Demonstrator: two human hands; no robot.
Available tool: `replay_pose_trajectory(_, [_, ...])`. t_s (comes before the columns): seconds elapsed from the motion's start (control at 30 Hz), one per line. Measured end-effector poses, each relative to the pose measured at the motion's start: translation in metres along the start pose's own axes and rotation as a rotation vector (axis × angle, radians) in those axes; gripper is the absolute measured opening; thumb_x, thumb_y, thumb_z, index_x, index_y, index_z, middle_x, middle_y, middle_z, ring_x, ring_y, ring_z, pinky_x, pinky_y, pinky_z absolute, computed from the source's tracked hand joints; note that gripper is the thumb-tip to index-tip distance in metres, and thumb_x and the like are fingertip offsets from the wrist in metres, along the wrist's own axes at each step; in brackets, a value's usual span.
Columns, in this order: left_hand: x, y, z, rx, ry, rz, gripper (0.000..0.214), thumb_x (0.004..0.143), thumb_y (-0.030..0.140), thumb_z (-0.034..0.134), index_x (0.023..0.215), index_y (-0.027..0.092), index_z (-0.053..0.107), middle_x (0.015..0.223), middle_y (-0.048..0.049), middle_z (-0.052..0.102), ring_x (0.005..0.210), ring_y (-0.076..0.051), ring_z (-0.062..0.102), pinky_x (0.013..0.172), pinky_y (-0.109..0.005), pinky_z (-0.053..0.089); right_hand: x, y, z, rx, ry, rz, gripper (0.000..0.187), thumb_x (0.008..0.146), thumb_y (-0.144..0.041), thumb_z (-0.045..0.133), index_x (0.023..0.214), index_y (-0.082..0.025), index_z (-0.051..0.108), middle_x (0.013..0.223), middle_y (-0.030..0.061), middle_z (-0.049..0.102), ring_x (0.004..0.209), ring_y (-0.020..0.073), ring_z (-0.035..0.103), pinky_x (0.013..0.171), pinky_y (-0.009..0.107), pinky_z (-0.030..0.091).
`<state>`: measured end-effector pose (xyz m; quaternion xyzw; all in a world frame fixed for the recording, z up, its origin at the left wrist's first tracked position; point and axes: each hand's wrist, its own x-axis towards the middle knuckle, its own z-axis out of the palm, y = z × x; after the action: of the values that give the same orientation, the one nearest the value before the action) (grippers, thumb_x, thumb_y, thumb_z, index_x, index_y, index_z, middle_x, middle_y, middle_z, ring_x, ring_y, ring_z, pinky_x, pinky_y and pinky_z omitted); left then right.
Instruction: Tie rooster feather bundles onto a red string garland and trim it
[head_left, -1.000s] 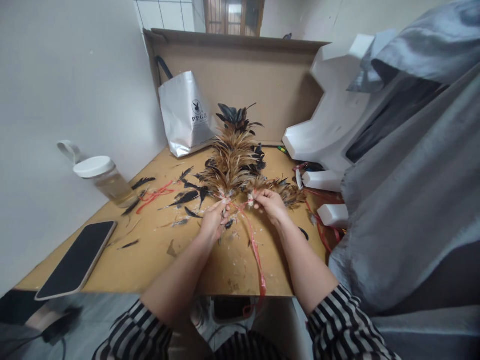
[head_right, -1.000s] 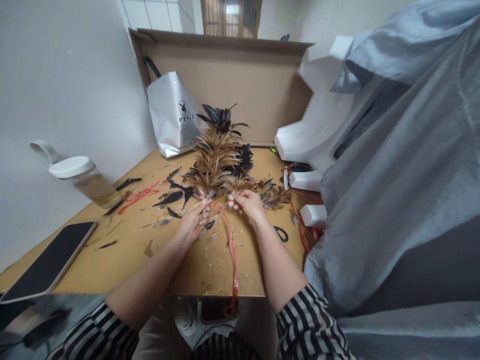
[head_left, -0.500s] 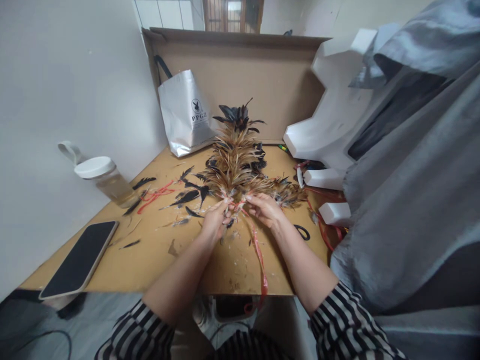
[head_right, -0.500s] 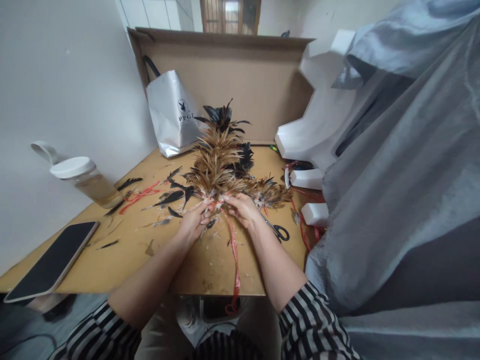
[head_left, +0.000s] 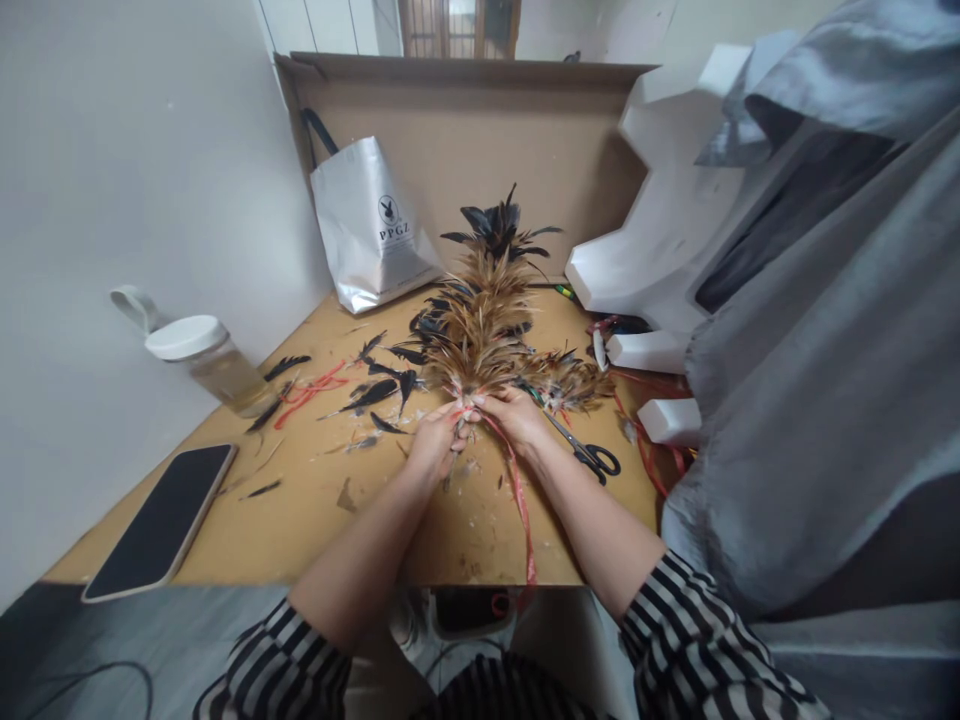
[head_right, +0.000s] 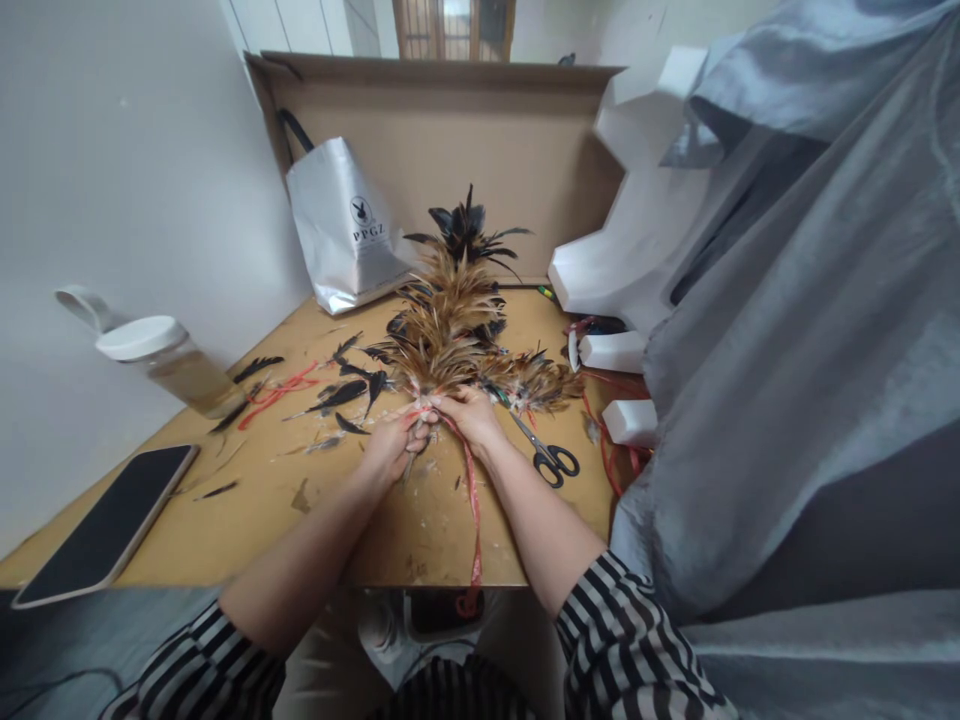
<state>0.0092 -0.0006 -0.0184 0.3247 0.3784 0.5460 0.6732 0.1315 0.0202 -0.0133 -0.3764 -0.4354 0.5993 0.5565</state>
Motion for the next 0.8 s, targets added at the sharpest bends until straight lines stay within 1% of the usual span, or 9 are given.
replay_pose_trajectory(0.13, [0.0004,-0.0005,-0.0008,-0.001,-0.02,0.015,0.028,0.065,0.034,0.07,0.075,0.011,0.059,0.059,0.0008,0.052,0.039,-0.001,0.033,0.034,-0.014,0.012,0.0016,0.0038,0.0004,-0.078,0.05,-0.007,0.028,0.052,-0.033,0.077,0.068,-0.014,0.065,0.064,0.0006,0.066,0.059,0.0116,0.056,0.065,0.025,0.043])
replay_pose_trajectory(0.27, [0.0,-0.0007,-0.001,0.003,-0.036,0.048,0.027,0.065,0.035,0.07,0.071,0.011,0.057,0.057,0.0028,0.048,0.039,-0.001,0.029,0.034,-0.015,0.011,0.0025,0.0061,0.0034,-0.063,0.116,0.001,0.031,0.049,-0.034,0.079,0.066,-0.015,0.062,0.063,-0.0005,0.064,0.056,0.0099,0.055,0.06,0.023,0.044])
replay_pose_trajectory(0.33, [0.0,-0.0009,-0.001,0.001,-0.034,0.062,0.028,0.065,0.035,0.07,0.07,0.011,0.056,0.057,0.0031,0.047,0.039,-0.001,0.029,0.034,-0.015,0.011,0.0024,0.0064,0.0054,-0.032,0.108,0.045,0.035,0.048,-0.035,0.08,0.068,-0.015,0.059,0.06,-0.0014,0.063,0.054,0.0092,0.055,0.055,0.022,0.045])
replay_pose_trajectory(0.43, [0.0004,-0.0009,-0.0009,0.002,-0.026,0.074,0.029,0.066,0.037,0.069,0.068,0.012,0.055,0.055,0.0033,0.046,0.039,-0.001,0.028,0.035,-0.015,0.012,0.0012,0.0057,0.0071,-0.021,0.08,0.18,0.037,0.053,-0.038,0.079,0.069,-0.017,0.053,0.056,-0.0015,0.061,0.048,0.0086,0.054,0.047,0.02,0.044])
replay_pose_trajectory(0.5, [0.0007,-0.0005,-0.0007,0.011,-0.011,0.079,0.029,0.065,0.037,0.069,0.067,0.012,0.055,0.054,0.0036,0.045,0.039,-0.001,0.028,0.035,-0.015,0.012,-0.0002,0.0047,0.0071,-0.033,0.029,0.257,0.038,0.057,-0.041,0.077,0.067,-0.018,0.049,0.054,-0.0013,0.06,0.042,0.0064,0.049,0.039,0.017,0.037])
replay_pose_trajectory(0.57, [0.0007,0.0,-0.0004,0.021,0.003,0.084,0.029,0.065,0.037,0.069,0.067,0.012,0.055,0.054,0.0038,0.045,0.039,-0.001,0.028,0.035,-0.015,0.012,-0.0017,0.0038,0.0064,-0.038,-0.061,0.298,0.04,0.06,-0.047,0.074,0.062,-0.017,0.047,0.048,-0.0034,0.054,0.034,0.0026,0.037,0.032,0.014,0.024])
replay_pose_trajectory(0.63, [0.0008,0.0002,-0.0003,0.027,0.012,0.086,0.029,0.065,0.037,0.069,0.069,0.012,0.055,0.054,0.0038,0.045,0.039,-0.001,0.028,0.035,-0.015,0.012,-0.0028,0.0031,0.006,-0.058,-0.109,0.302,0.044,0.062,-0.053,0.07,0.058,-0.017,0.045,0.041,-0.0074,0.044,0.03,0.0002,0.024,0.03,0.014,0.012])
replay_pose_trajectory(0.7, [0.0009,0.0,-0.0001,0.034,0.017,0.085,0.029,0.066,0.037,0.069,0.069,0.012,0.055,0.055,0.004,0.045,0.039,-0.001,0.028,0.035,-0.015,0.012,-0.0035,0.0021,0.0067,-0.093,-0.074,0.289,0.046,0.06,-0.054,0.07,0.056,-0.018,0.043,0.038,-0.0101,0.036,0.029,-0.0001,0.018,0.031,0.015,0.007])
replay_pose_trajectory(0.8, [0.0009,-0.0009,0.0003,0.055,0.018,0.087,0.029,0.066,0.038,0.069,0.069,0.012,0.055,0.055,0.0039,0.045,0.039,-0.001,0.028,0.035,-0.016,0.012,-0.0042,0.0,0.0096,-0.124,0.01,0.255,0.045,0.057,-0.051,0.072,0.055,-0.019,0.042,0.037,-0.0108,0.035,0.029,0.0007,0.019,0.031,0.017,0.007])
